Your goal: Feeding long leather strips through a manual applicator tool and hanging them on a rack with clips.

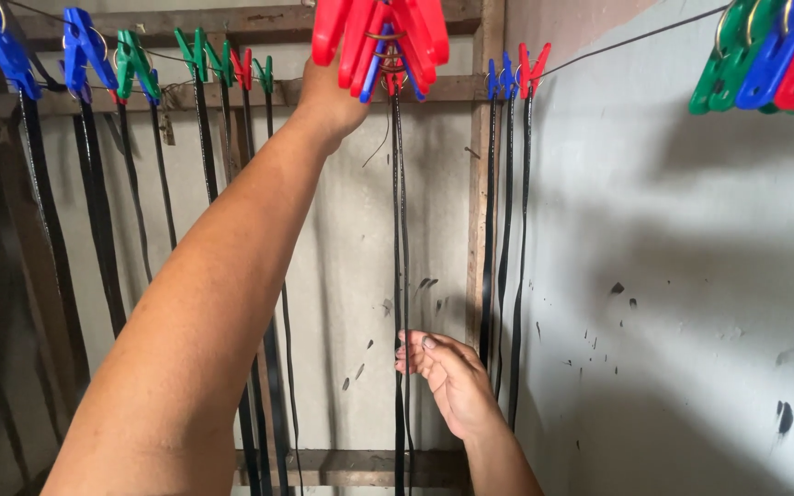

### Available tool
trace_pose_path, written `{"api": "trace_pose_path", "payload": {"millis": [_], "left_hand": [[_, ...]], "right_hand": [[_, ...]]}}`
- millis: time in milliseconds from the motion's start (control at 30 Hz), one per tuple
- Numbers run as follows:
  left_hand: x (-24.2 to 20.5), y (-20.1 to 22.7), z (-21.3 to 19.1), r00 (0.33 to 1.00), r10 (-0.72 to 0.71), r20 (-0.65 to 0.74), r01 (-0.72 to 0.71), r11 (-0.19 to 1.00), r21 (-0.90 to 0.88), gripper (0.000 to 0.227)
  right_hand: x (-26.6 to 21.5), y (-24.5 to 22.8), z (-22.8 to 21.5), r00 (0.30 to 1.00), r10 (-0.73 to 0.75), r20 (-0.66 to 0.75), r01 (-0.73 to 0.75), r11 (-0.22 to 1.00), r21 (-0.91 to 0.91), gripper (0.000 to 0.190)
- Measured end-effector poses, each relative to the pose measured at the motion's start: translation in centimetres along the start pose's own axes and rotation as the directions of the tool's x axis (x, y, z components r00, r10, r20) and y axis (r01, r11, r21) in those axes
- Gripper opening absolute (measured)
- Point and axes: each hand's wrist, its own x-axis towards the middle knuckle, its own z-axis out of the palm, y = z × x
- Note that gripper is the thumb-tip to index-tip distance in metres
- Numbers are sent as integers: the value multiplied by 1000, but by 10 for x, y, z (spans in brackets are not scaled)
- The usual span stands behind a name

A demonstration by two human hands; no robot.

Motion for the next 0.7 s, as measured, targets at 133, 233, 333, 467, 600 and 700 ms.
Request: {"api": "trace_pose_path", "payload": {"millis": [133,233,333,467,600,700], "left_hand": [[0,-1,0,1000,14,5,-14,999,-33,27],[2,-8,-2,998,66,-1,-66,997,-28,27],[-15,7,-10,999,47,-9,-47,999,12,18],[-26,-5,-12,983,78,-164,-82,997,-17,14],[-79,-14,-27,882,415,-223,-434,900,-43,25],[-157,-18,-51,903,380,-202,-386,922,11,42]], "right_hand": [[0,0,-3,1000,17,11,-17,1000,-15,38],[0,-1,-2,999,31,17,-30,999,-34,40],[1,3,-5,999,36,4,-36,999,-35,40],[0,3,-2,999,41,2,-41,999,-36,39],[1,3,2,998,54,26,-53,997,-54,42],[0,7,2,997,34,76,-28,996,-81,41]]}}
